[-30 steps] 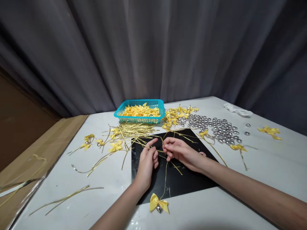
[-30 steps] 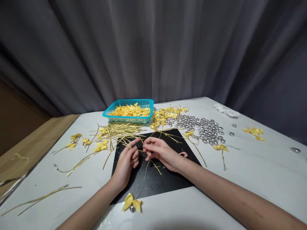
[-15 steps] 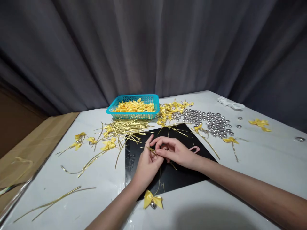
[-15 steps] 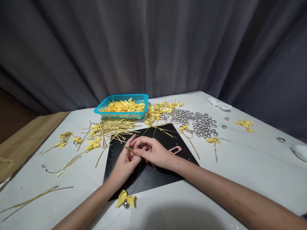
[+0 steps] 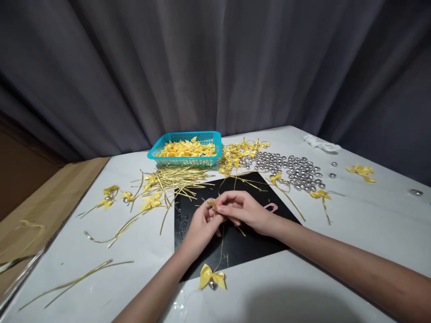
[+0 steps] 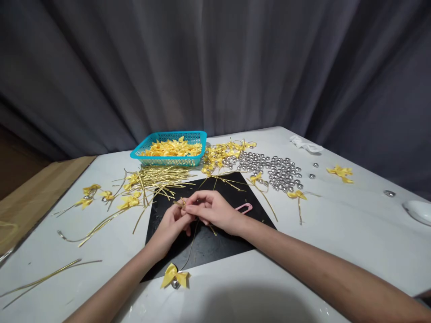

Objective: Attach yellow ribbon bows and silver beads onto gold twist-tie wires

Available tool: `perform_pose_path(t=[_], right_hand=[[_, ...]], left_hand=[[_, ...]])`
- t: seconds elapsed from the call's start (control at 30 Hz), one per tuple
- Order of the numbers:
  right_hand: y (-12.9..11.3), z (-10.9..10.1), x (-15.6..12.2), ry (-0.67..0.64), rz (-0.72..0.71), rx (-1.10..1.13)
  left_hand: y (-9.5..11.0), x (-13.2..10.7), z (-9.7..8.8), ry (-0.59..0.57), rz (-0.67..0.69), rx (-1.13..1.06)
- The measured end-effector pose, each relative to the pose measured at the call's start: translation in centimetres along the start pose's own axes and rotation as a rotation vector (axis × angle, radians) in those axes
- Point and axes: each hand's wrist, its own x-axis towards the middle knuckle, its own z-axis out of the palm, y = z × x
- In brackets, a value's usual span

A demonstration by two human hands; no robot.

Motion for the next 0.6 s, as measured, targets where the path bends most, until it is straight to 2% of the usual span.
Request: perform_pose_path(t=[0.23,0.47,0.6], right_hand=[[0.1,-0.2,0.3,0.076,0.023,0.212],[-0.5,-0.7,0.3,0.029,0.061,0.410],[-0.5,-1.2,0.3,-0.041,0.107,0.510]], left_hand=[[0.7,0.1,-0.7,-0.042,-0.065,-0.180],[1.2,-0.1,-0.9,-0.085,-0.135,-0.377],[1.5,-0.1,-1.0,-0.111,-0.178,-0.451]])
